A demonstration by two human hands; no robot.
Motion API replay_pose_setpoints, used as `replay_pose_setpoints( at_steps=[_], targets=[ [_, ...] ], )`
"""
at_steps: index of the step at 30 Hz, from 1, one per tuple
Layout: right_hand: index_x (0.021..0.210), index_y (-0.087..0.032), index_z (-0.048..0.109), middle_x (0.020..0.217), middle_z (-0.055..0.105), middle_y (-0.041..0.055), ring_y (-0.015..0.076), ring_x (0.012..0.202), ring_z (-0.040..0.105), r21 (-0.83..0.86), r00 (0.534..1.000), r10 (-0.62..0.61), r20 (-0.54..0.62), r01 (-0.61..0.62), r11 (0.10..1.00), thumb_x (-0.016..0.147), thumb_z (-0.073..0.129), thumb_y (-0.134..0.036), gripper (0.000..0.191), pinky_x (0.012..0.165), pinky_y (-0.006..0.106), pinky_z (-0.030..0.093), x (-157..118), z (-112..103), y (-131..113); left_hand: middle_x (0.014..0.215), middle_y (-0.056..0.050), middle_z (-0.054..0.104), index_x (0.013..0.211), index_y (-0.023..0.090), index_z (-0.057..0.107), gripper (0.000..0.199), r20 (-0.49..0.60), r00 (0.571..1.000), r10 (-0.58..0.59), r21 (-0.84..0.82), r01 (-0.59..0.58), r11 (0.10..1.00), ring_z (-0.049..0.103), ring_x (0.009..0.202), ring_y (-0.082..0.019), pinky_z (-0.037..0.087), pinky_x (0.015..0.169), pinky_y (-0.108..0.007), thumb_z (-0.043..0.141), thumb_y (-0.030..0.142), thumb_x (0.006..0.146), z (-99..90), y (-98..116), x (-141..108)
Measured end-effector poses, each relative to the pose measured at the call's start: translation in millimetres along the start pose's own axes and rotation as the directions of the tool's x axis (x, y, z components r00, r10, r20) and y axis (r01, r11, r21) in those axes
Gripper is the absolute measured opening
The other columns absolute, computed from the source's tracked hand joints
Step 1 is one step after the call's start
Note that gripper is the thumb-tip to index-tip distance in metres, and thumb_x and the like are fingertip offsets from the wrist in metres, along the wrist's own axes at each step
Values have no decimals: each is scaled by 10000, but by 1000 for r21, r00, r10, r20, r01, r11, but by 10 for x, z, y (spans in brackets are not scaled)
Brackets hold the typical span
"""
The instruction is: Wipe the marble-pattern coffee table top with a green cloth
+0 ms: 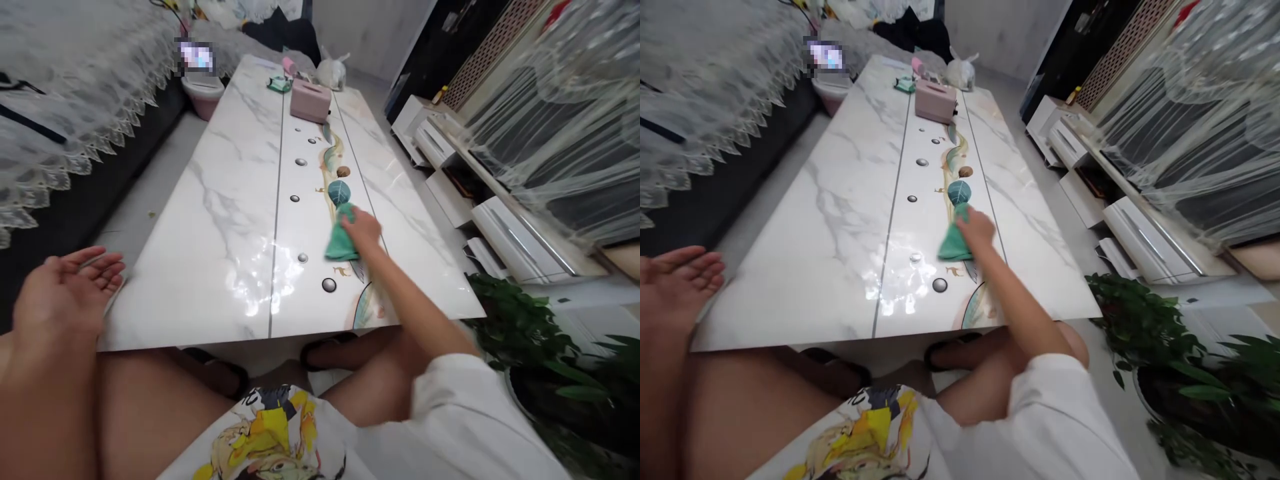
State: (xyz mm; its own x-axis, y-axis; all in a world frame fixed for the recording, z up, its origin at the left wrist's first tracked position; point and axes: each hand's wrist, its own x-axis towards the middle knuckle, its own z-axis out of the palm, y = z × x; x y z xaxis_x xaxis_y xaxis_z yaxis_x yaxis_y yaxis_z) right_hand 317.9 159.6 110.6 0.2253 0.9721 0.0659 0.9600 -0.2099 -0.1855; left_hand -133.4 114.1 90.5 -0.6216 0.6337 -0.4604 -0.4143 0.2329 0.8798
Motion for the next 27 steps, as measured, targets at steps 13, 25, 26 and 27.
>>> replay_pose_setpoints(
  at_steps=[13,25,26,27],
  targets=[
    [1132,-287,780,1127,697,228,328,1091,672,21,878,448,-169,-451,892,949,468,-444,395,803,477,454,386,-46,584,753,-77,545,863,171,651,755,35,999,-11,-231,19,973,502,574,-156,397,477,-236,-20,465,1044,28,73,-43],
    [1185,-231,644,1111,706,88,260,1003,617,72,662,-744,92,740,668,963,571,-450,321,811,341,445,-464,885,-2796,659,-57,536,808,146,637,733,18,927,374,-283,-354,891,520,599,-149,372,615,-262,-13,369,1062,140,-112,-154],
    [1195,-230,639,1127,702,91,256,1006,613,50,633,-768,94,768,639,970,569,-442,317,815,338,440,-446,873,-2775,665,-44,519,786,156,606,698,-67,895,441,-284,-440,852,512,593,-149,368,614,-263,-7,350,1059,95,-89,-125],
    [1204,-233,639,1138,701,88,248,1001,612,38,628,-771,104,772,634,977,566,-442,317,813,328,434,-369,836,-2696,670,-31,496,765,167,573,663,-159,855,494,-270,-519,811,496,582,-148,351,599,-265,1,341,1053,37,-61,-89]
  ],
)
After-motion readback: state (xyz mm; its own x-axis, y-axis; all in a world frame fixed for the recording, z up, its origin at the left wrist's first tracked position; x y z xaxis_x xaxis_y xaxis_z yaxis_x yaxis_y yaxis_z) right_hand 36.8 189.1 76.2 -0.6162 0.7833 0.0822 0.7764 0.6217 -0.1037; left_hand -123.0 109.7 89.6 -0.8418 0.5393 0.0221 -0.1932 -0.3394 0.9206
